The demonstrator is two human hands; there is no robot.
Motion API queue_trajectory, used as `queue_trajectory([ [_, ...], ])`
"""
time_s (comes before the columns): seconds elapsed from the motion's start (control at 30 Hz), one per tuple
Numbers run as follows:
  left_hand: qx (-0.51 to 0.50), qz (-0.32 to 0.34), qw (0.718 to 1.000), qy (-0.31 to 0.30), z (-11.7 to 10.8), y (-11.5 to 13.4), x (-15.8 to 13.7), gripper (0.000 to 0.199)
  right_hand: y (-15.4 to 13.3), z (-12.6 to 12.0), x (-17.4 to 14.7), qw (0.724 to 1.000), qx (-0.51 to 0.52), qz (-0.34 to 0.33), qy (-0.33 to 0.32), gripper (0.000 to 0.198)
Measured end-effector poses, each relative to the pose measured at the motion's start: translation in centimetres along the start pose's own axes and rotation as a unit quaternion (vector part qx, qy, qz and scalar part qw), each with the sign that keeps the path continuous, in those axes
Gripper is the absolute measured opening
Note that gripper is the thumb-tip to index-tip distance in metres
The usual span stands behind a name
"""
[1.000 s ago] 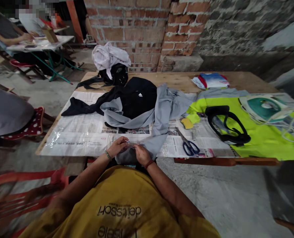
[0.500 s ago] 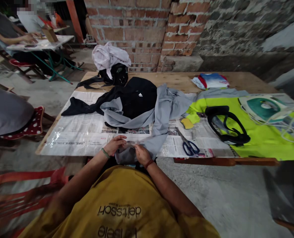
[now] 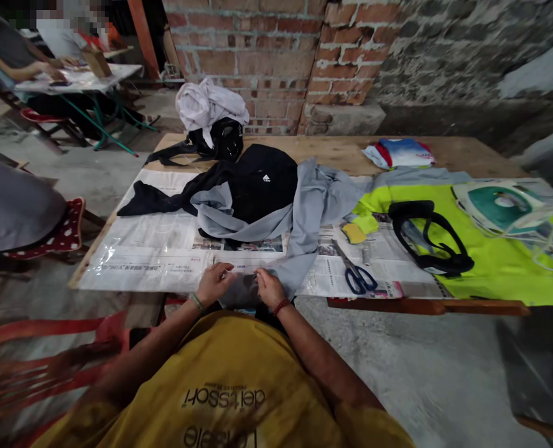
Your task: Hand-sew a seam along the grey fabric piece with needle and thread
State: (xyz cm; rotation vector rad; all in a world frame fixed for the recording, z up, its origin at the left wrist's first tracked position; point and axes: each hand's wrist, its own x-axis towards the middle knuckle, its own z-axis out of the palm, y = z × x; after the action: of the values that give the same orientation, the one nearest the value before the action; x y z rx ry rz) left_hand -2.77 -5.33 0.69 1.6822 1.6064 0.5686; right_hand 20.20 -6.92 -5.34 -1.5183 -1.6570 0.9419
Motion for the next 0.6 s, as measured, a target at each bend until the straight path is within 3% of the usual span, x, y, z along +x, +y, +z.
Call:
queue_trajectory([
  [0.13,0.117,0.018,0.993,-0.024,1.2,0.4,-0.9,0.028,-0.3,-0.3,0.0,0.998,0.045,0.038,-0.021,0.055],
  [0.3,0.126,0.016,0.992,-0.024,1.8,0.4,-0.5,0.010,-1.7,-1.8,-1.3,0.985,0.152,0.080,0.001,0.067],
  [0.47,0.118,0.021,0.992,-0.030,1.8,-0.2,-0.4,0.013,-2.4,-5.2,-5.7,0.949,0.266,0.147,0.078,0.068],
  [0.6,0.127,0.028,0.991,-0.021,2.3,-0.9,-0.3,0.010,-1.0,-9.6,-10.3,0.894,0.320,0.239,0.202,0.058],
])
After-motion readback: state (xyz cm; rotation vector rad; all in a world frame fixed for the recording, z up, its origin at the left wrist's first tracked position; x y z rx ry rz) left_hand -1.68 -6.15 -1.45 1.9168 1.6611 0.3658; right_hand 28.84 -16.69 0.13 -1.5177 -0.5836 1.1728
